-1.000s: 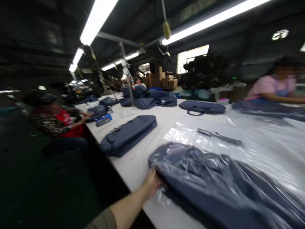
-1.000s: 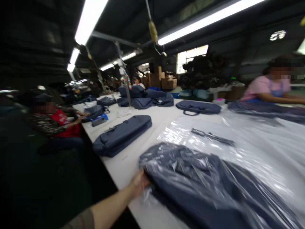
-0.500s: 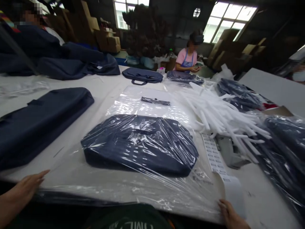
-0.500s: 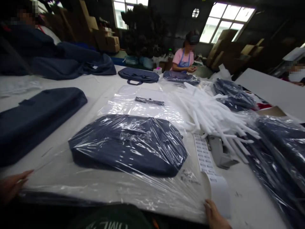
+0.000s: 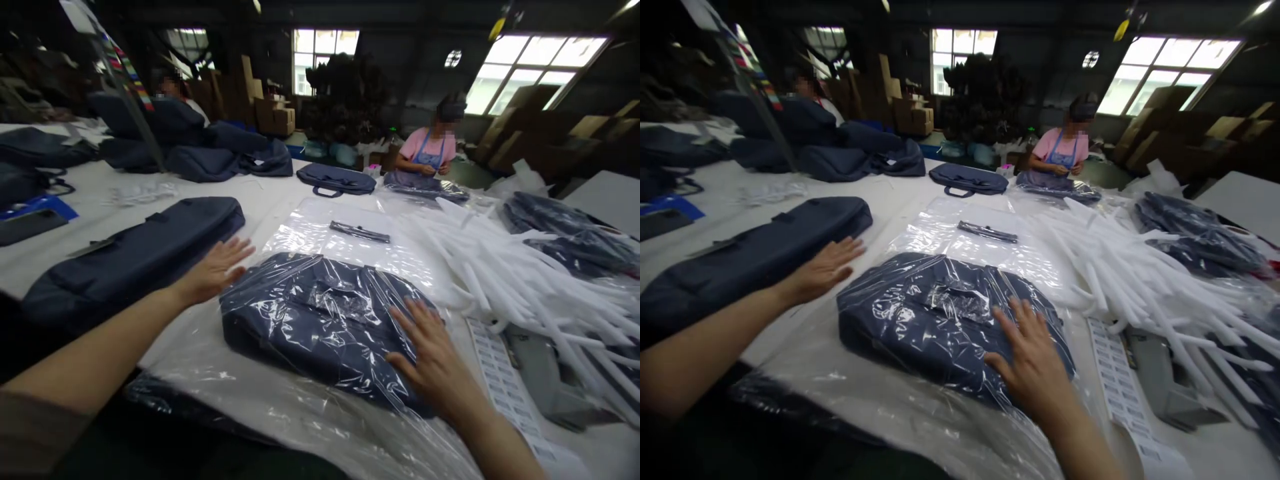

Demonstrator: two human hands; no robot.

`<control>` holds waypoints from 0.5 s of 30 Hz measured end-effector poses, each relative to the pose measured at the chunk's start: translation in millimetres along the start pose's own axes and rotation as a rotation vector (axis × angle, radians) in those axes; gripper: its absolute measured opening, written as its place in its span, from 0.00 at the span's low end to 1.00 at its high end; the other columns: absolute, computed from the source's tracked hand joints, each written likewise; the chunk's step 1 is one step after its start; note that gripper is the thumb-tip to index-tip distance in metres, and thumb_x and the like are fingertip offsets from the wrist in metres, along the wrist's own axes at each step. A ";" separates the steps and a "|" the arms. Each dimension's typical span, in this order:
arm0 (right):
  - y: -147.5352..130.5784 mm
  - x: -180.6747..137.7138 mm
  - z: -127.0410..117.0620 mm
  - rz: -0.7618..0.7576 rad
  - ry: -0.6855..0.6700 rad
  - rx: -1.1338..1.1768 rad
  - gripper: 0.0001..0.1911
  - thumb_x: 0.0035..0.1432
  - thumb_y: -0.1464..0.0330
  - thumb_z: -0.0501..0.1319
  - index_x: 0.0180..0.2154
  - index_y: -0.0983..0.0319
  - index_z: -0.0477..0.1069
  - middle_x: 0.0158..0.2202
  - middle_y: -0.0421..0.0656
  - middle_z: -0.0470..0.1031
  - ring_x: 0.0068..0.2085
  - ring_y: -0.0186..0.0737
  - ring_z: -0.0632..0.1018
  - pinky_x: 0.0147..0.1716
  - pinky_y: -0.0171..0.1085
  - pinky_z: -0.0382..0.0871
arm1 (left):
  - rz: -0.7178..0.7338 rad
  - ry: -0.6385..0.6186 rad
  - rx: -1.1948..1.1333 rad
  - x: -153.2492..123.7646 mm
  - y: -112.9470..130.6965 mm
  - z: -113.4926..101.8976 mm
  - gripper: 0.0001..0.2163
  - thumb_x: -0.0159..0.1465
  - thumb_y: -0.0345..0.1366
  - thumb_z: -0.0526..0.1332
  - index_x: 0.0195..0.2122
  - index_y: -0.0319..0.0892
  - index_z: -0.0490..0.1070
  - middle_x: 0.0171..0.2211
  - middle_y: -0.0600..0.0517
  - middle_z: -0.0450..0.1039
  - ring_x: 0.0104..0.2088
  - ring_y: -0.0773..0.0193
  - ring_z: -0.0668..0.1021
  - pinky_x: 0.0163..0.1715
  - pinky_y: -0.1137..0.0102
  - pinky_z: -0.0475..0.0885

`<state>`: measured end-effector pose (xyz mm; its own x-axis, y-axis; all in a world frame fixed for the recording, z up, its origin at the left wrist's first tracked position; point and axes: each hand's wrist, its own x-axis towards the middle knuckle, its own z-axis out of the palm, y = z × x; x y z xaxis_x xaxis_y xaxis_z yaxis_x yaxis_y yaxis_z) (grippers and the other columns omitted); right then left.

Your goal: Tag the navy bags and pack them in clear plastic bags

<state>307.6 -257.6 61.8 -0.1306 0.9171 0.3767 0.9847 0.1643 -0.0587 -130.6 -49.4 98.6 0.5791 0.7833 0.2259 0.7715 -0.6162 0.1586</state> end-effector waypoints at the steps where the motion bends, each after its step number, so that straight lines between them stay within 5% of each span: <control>1: -9.8 2.1 21.4 -0.067 -0.079 -0.031 0.34 0.60 0.47 0.50 0.63 0.51 0.52 0.66 0.44 0.51 0.65 0.58 0.55 0.59 0.60 0.50 | 0.025 -0.144 0.031 6.7 9.5 20.7 0.25 0.71 0.47 0.37 0.64 0.42 0.53 0.66 0.48 0.46 0.66 0.52 0.47 0.62 0.49 0.40; 3: -6.2 -17.3 68.4 -0.166 -0.145 -0.084 0.32 0.59 0.46 0.51 0.62 0.49 0.56 0.62 0.46 0.62 0.60 0.60 0.64 0.58 0.63 0.49 | 0.120 -0.312 0.037 -3.8 22.3 73.2 0.22 0.68 0.51 0.48 0.60 0.53 0.60 0.63 0.52 0.55 0.64 0.48 0.55 0.61 0.45 0.43; 4: 3.5 -33.6 89.5 -0.202 -0.157 -0.113 0.31 0.61 0.48 0.50 0.62 0.50 0.56 0.61 0.47 0.63 0.59 0.57 0.65 0.58 0.61 0.48 | 0.194 -0.365 0.056 -17.8 24.6 101.2 0.24 0.67 0.52 0.49 0.62 0.54 0.56 0.64 0.51 0.53 0.64 0.47 0.55 0.61 0.45 0.40; 8: 40.9 -83.1 129.3 -0.332 -0.120 -0.203 0.36 0.59 0.46 0.50 0.65 0.53 0.48 0.66 0.46 0.53 0.64 0.54 0.58 0.63 0.54 0.29 | 0.342 -0.096 0.187 -76.6 18.5 182.9 0.35 0.63 0.59 0.51 0.66 0.51 0.43 0.64 0.48 0.51 0.63 0.49 0.57 0.61 0.51 0.24; 11: 45.1 -80.2 126.3 -0.360 -0.090 -0.213 0.38 0.58 0.45 0.51 0.65 0.54 0.48 0.66 0.48 0.51 0.64 0.55 0.56 0.63 0.55 0.25 | 0.348 0.061 0.233 -84.9 19.0 196.7 0.36 0.62 0.60 0.52 0.66 0.48 0.46 0.63 0.46 0.55 0.62 0.48 0.60 0.62 0.51 0.28; 15: 42.5 -81.2 122.5 -0.359 -0.103 -0.184 0.35 0.60 0.49 0.52 0.64 0.55 0.49 0.65 0.48 0.53 0.65 0.54 0.55 0.63 0.55 0.26 | 0.428 0.054 0.212 -79.8 15.5 185.2 0.33 0.63 0.57 0.54 0.65 0.51 0.47 0.62 0.48 0.57 0.61 0.50 0.61 0.62 0.54 0.30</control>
<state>345.8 -280.6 -84.5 -0.4707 0.8466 0.2485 0.8778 0.4209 0.2287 -116.1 -106.3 -94.9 0.8463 0.4540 0.2787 0.5066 -0.8476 -0.1577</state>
